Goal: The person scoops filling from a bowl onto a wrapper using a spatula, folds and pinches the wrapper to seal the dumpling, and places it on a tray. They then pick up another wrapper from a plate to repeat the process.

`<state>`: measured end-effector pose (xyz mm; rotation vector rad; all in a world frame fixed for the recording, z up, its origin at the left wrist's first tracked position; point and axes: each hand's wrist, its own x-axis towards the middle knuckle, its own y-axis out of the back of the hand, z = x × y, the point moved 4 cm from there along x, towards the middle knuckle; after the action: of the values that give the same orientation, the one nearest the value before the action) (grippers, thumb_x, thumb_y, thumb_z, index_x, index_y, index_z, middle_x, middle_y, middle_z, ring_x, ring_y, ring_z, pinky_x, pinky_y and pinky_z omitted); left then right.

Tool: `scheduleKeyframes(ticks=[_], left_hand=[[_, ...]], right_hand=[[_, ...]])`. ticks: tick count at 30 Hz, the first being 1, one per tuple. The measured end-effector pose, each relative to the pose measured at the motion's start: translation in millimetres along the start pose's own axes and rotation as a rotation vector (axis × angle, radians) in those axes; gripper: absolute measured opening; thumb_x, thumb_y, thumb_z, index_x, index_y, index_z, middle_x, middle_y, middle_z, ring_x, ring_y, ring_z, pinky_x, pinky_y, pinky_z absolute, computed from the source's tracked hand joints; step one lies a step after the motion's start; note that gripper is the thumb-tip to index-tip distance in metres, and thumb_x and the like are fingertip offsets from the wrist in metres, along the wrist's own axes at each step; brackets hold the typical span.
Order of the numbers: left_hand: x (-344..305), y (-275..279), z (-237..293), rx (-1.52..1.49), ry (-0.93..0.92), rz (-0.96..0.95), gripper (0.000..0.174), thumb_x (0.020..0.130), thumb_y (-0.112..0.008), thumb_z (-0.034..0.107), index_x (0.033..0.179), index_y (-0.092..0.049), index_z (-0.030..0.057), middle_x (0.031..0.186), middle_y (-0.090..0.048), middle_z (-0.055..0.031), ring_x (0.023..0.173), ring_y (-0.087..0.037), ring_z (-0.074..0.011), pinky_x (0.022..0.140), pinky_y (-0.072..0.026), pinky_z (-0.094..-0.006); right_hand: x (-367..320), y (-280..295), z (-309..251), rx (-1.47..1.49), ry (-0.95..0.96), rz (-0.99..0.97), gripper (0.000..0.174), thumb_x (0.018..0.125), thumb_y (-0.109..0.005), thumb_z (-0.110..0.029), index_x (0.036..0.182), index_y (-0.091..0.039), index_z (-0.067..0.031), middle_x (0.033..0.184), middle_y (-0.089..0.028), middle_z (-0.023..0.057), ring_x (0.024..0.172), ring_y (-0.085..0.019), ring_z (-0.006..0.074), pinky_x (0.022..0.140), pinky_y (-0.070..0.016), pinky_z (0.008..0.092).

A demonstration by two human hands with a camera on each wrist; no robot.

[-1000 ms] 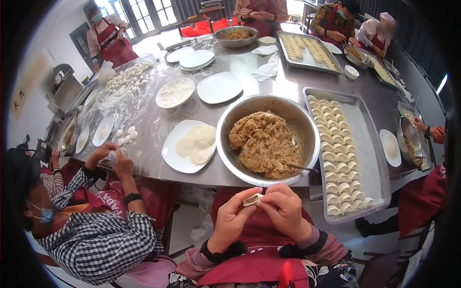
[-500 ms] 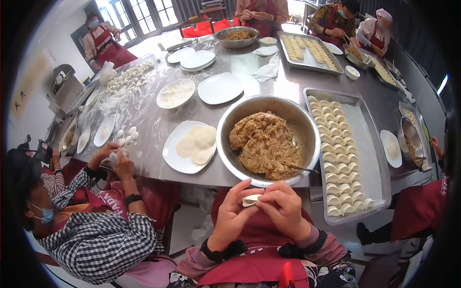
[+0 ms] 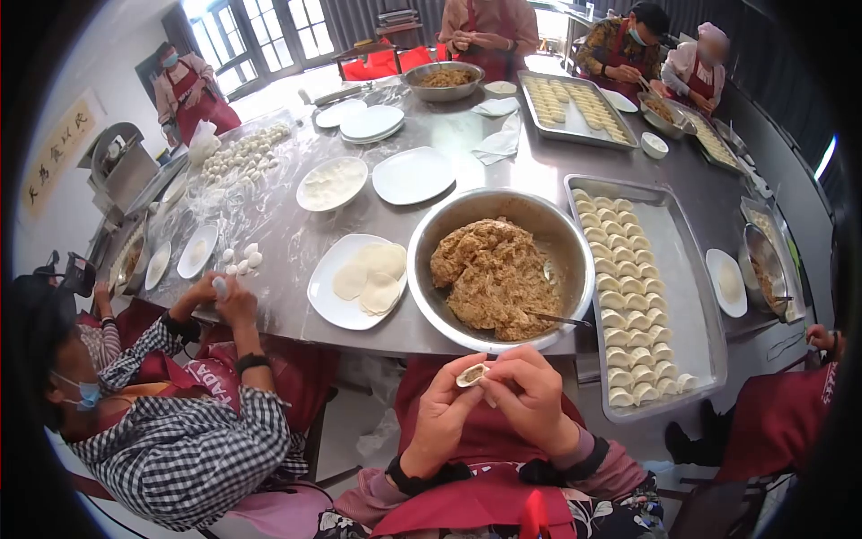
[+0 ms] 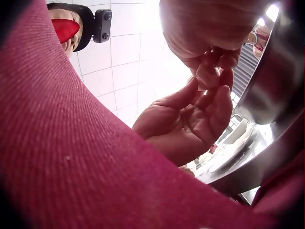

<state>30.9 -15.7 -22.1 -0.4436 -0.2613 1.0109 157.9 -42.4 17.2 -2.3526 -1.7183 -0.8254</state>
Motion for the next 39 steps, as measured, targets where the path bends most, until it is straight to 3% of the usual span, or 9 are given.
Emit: scheduleKeyframes(ticks=[6,10,14,17,23,27,29,33,39], left_hand=[[-1.6,-6.0,10.6,-0.043,-0.006,0.035,0.035,0.09,-0.049,-0.003,0.124,-0.045,-0.0008,0.113,-0.059,-0.017,0.089,-0.063,-0.0207,0.078,-0.0515,-0.0282],[1.7,2.6,18.4,-0.019,-0.077,0.139,0.04,0.088,-0.049,-0.003,0.127,-0.043,0.0004,0.113,-0.059,-0.0203,0.083,-0.065,-0.0245,0.072,-0.0534,-0.0302],[8.5,17.5,28.0,-0.031,-0.111,0.234,0.04,0.087,-0.05,-0.004,0.127,-0.044,-0.0001,0.112,-0.059,-0.0188,0.08,-0.065,-0.0217,0.058,-0.0539,-0.0257],[13.3,16.4,26.5,-0.04,-0.112,0.232,0.041,0.086,-0.05,-0.005,0.126,-0.045,0.0008,0.115,-0.058,-0.0186,0.079,-0.065,-0.0211,0.057,-0.0543,-0.0254],[14.0,23.1,33.0,0.033,-0.129,0.24,0.036,0.084,-0.054,-0.006,0.119,-0.051,0.0013,0.11,-0.061,-0.0184,0.083,-0.066,-0.021,0.067,-0.0552,-0.0265],[14.7,28.7,43.5,0.168,-0.169,0.169,0.035,0.088,-0.054,-0.004,0.122,-0.051,-0.0011,0.113,-0.061,-0.0155,0.096,-0.06,-0.0145,0.077,-0.05,-0.024],[15.3,27.4,49.1,0.226,-0.186,0.181,0.035,0.087,-0.054,-0.004,0.122,-0.052,0.0005,0.111,-0.062,-0.0138,0.092,-0.06,-0.0124,0.071,-0.0492,-0.0214],[14.4,29.1,51.5,0.291,-0.197,0.225,0.036,0.085,-0.055,-0.004,0.121,-0.053,0.0008,0.11,-0.063,-0.0127,0.088,-0.06,-0.0111,0.067,-0.0486,-0.0196],[18.7,13.1,41.4,0.299,-0.268,0.174,0.032,0.086,-0.056,-0.003,0.119,-0.054,-0.001,0.112,-0.062,-0.0121,0.086,-0.061,-0.0111,0.067,-0.0488,-0.0203]], right_hand=[[0.9,16.7,-5.5,0.071,-0.024,0.058,0.024,0.073,-0.073,-0.001,0.094,-0.06,-0.0019,0.085,-0.056,0.0047,0.056,-0.048,0.007,0.05,-0.0392,0.0207],[1.9,74.9,-4.3,-0.222,0.065,0.345,0.022,0.075,-0.069,0.0,0.095,-0.059,-0.0028,0.087,-0.054,0.0066,0.061,-0.049,0.0096,0.056,-0.0415,0.0227],[-0.8,121.5,12.0,-0.469,-0.092,0.44,0.032,0.074,-0.066,0.002,0.105,-0.059,-0.0026,0.085,-0.05,0.0065,0.061,-0.046,0.0108,0.055,-0.0405,0.0234],[1.7,113.4,47.8,-0.338,-0.317,0.201,0.044,0.072,-0.069,-0.003,0.114,-0.057,-0.0027,0.081,-0.049,0.0051,0.063,-0.046,0.0137,0.057,-0.0418,0.0251],[39.6,67.6,32.6,-0.464,-0.066,0.01,0.014,0.081,-0.064,-0.011,0.092,-0.066,-0.0041,0.074,-0.058,0.0119,0.069,-0.059,0.0274,0.062,-0.046,0.0347],[55.1,53.8,27.9,-0.549,0.001,-0.072,0.008,0.082,-0.062,-0.013,0.082,-0.065,-0.0055,0.072,-0.059,0.0115,0.07,-0.059,0.0296,0.061,-0.0456,0.038],[58.4,64.9,16.1,-0.566,-0.003,-0.035,0.006,0.082,-0.063,-0.011,0.082,-0.065,-0.0045,0.073,-0.06,0.0121,0.069,-0.059,0.0296,0.061,-0.0462,0.0373],[44.9,112.4,-11.4,-0.288,-0.129,0.251,0.009,0.087,-0.058,-0.004,0.09,-0.064,0.0014,0.072,-0.059,0.0051,0.061,-0.055,0.0109,0.057,-0.0449,0.024],[17.7,108.0,-10.2,0.575,-0.274,0.347,0.013,0.089,-0.058,-0.009,0.096,-0.057,0.0023,0.067,-0.057,0.0048,0.053,-0.052,0.0092,0.052,-0.0508,0.0293]])
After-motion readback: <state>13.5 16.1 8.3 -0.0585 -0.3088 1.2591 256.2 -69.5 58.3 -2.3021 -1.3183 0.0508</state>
